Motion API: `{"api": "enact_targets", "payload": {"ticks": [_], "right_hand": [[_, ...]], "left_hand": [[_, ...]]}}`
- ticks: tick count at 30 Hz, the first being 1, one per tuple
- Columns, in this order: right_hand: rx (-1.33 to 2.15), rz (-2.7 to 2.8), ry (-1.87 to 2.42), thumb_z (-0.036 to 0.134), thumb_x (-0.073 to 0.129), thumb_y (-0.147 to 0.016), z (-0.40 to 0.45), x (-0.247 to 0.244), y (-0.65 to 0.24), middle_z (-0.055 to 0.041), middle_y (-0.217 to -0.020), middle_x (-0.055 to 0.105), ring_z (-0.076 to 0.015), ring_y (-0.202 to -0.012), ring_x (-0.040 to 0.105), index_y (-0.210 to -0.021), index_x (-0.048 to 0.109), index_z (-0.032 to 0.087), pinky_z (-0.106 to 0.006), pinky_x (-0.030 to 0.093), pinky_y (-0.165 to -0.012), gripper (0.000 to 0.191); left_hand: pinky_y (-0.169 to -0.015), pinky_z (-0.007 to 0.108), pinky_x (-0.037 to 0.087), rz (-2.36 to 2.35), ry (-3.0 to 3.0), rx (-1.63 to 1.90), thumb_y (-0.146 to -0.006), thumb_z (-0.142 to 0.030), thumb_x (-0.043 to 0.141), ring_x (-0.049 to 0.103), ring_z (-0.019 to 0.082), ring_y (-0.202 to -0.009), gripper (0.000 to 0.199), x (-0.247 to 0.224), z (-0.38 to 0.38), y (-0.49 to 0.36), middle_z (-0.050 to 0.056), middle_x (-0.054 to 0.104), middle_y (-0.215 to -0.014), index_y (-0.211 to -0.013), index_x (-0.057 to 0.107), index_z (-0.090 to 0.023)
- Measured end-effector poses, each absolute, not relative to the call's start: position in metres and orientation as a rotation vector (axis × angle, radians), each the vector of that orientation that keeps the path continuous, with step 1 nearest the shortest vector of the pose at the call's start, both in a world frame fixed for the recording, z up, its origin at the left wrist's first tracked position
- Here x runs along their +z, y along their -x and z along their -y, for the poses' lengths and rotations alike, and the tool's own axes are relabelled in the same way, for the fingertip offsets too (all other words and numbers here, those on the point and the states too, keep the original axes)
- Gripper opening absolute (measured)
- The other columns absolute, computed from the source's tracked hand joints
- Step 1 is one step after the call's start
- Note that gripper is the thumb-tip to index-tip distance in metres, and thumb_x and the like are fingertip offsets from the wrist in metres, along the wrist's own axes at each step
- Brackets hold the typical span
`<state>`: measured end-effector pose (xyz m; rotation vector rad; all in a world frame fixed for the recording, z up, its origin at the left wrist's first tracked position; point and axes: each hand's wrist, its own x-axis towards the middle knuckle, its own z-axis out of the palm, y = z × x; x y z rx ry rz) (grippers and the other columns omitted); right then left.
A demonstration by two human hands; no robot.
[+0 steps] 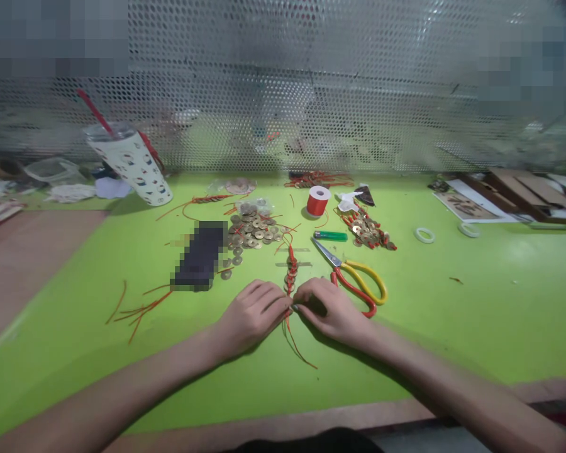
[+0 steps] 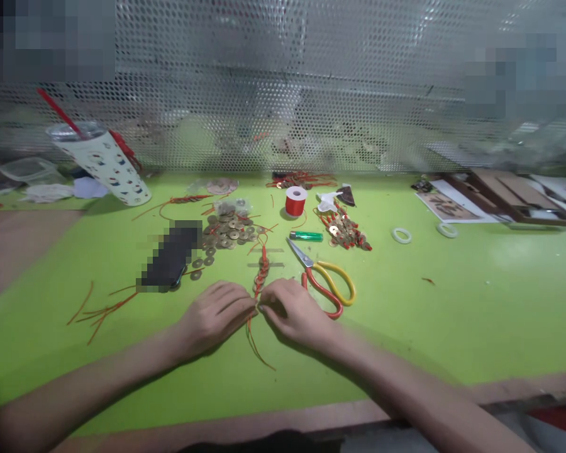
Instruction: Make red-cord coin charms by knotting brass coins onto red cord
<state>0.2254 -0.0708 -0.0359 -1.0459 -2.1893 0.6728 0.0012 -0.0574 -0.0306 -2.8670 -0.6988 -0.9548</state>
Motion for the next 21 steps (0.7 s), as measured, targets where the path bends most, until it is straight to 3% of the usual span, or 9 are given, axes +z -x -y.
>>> {"api": "enact_targets", "payload": {"ticks": [7,12,21], "right_hand": [[0.611,2.228,0.993,0.018,0.059,-0.095,0.0715,-0.0363,-0.2218,-0.0072,-0.093,0.067,-0.0203,-0.085,0.063,-0.096,0.057,0.020,-0.035,0.053,-0.075,0.002],[0.446,2.329,0.894,0.020,0.053,-0.099,0.0718,-0.0369,-0.2192,-0.0101,-0.098,0.068,-0.0217,-0.089,0.063,-0.107,0.059,0.019,-0.036,0.053,-0.077,0.010],[0.444,2.301,0.935,0.019,0.055,-0.097,0.0702,-0.0365,-0.2179,-0.0082,-0.092,0.068,-0.0208,-0.084,0.062,-0.099,0.060,0.019,-0.035,0.052,-0.074,0.005]], "left_hand": [[-0.076,0.034,0.052,0.638,2.869,-0.935,-0.095,-0.011,0.055,0.064,0.019,-0.083,0.009,-0.0291,0.0583,0.0006,0.007,0.071,-0.087,-0.098,0.063,-0.015],[-0.079,0.036,0.054,0.603,2.898,-0.975,-0.095,-0.011,0.057,0.066,0.020,-0.083,0.009,-0.0303,0.0577,0.0008,0.008,0.073,-0.088,-0.101,0.064,-0.013],[-0.080,0.036,0.055,0.578,2.947,-1.039,-0.093,-0.008,0.058,0.070,0.020,-0.087,0.015,-0.0326,0.0563,0.0039,0.009,0.076,-0.095,-0.107,0.064,-0.013]]}}
